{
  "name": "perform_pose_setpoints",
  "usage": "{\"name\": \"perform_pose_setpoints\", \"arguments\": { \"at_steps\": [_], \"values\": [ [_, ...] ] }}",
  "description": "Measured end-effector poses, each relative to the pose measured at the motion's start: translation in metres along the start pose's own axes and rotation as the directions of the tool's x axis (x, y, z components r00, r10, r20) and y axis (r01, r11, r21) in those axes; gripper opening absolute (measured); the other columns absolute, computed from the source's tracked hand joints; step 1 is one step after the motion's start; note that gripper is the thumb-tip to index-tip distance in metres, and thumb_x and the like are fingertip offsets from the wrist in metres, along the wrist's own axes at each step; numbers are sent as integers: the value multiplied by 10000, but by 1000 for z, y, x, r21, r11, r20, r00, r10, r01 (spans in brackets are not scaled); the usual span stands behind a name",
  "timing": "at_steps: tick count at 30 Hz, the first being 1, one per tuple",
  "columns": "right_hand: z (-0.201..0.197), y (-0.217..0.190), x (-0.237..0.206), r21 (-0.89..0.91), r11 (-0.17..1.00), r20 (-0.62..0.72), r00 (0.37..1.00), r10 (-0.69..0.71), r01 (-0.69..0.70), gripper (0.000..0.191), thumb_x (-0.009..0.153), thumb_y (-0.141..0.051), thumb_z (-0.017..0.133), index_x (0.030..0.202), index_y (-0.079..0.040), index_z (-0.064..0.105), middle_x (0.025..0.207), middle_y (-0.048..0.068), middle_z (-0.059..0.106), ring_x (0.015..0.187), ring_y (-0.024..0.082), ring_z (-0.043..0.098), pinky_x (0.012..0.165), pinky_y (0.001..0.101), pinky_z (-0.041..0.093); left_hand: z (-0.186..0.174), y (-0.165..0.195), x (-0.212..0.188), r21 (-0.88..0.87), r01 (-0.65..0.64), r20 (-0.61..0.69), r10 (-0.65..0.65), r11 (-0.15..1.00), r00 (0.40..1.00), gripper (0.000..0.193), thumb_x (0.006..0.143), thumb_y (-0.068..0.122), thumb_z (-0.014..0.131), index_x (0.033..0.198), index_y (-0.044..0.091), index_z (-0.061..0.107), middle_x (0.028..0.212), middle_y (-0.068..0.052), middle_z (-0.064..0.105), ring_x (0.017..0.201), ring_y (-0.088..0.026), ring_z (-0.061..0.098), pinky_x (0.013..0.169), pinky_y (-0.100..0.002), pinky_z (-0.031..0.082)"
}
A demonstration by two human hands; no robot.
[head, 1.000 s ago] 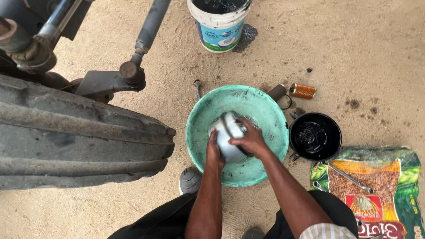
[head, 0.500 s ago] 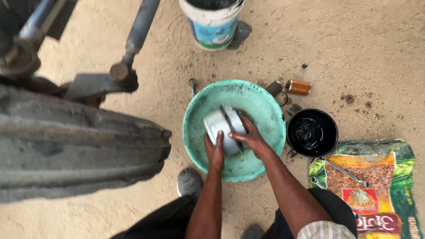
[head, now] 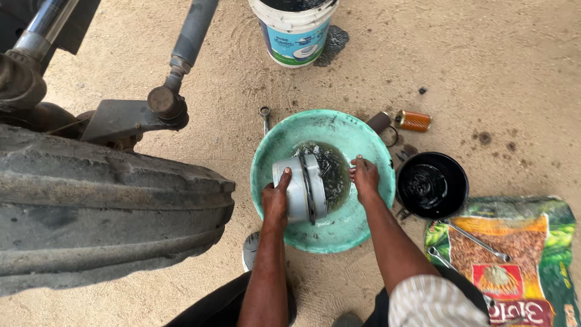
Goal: The person kneels beside a tractor and washes a cylindrical filter housing in a green basin of water, then unscrews the filter canister from the tractor with a wrench, pulls out the black filter element, and drains the dark oil from the housing into a bucket below.
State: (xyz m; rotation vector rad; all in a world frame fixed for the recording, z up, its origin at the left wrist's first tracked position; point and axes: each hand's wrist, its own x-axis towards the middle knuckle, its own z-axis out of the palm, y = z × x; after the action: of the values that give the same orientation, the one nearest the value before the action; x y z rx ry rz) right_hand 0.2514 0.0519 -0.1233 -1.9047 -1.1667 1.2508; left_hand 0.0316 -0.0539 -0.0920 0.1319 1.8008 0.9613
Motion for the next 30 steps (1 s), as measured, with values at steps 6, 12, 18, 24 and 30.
{"name": "perform_pose_setpoints", "arguments": {
  "at_steps": [6, 12, 18, 24, 30],
  "values": [
    [61, 15, -1, -549, 585, 166, 764, -623, 596, 390, 1055, -379, 535, 903, -60, 698, 852, 215, 672, 763, 435, 642, 691, 561, 538, -9, 6, 3, 2, -80, -63, 80, 997, 995, 996, 823, 719, 651, 1290, -159, 607, 1207, -306, 702, 1072, -374, 697, 948, -468, 538],
    [40, -11, -12, 324, 836, 457, 847, 271, -443, 292, 1042, -288, 596, 929, -39, 699, 803, 150, 684, 680, 286, 654, 612, 424, 531, -12, 25, -8, -154, 8, -76, -19, 988, 997, 927, 870, 725, 532, 1285, -97, 632, 1233, -270, 696, 1110, -372, 708, 954, -478, 547],
    [23, -67, -64, 231, 922, 422, 822, -382, 310, 269, 1055, -203, 551, 1105, 30, 677, 1111, 222, 710, 1022, 308, 660, 908, 454, 532, 14, 33, -3, 128, -3, -170, 25, 992, 985, 923, 900, 770, 408, 1217, -48, 694, 1230, -307, 683, 1194, -453, 631, 1046, -525, 464],
    [49, -84, -87, -430, 86, 628, 366, -687, 899, 524, 1048, -336, 442, 1454, -29, 567, 1512, 204, 534, 1450, 347, 395, 1173, 550, 247, 26, 16, 10, 244, -55, -225, 111, 968, 968, 929, 959, 761, 385, 1160, -87, 710, 1208, -344, 681, 1192, -486, 639, 1056, -533, 473],
    [83, -94, -77, -619, 203, 666, 644, -376, 759, 498, 1090, -397, 405, 1517, -160, 504, 1579, 89, 510, 1481, 320, 443, 1212, 509, 327, 14, 4, 5, 126, -23, -201, 49, 992, 978, 899, 945, 743, 375, 1152, -53, 736, 1153, -304, 726, 1102, -445, 693, 998, -511, 497]
  ]
}}
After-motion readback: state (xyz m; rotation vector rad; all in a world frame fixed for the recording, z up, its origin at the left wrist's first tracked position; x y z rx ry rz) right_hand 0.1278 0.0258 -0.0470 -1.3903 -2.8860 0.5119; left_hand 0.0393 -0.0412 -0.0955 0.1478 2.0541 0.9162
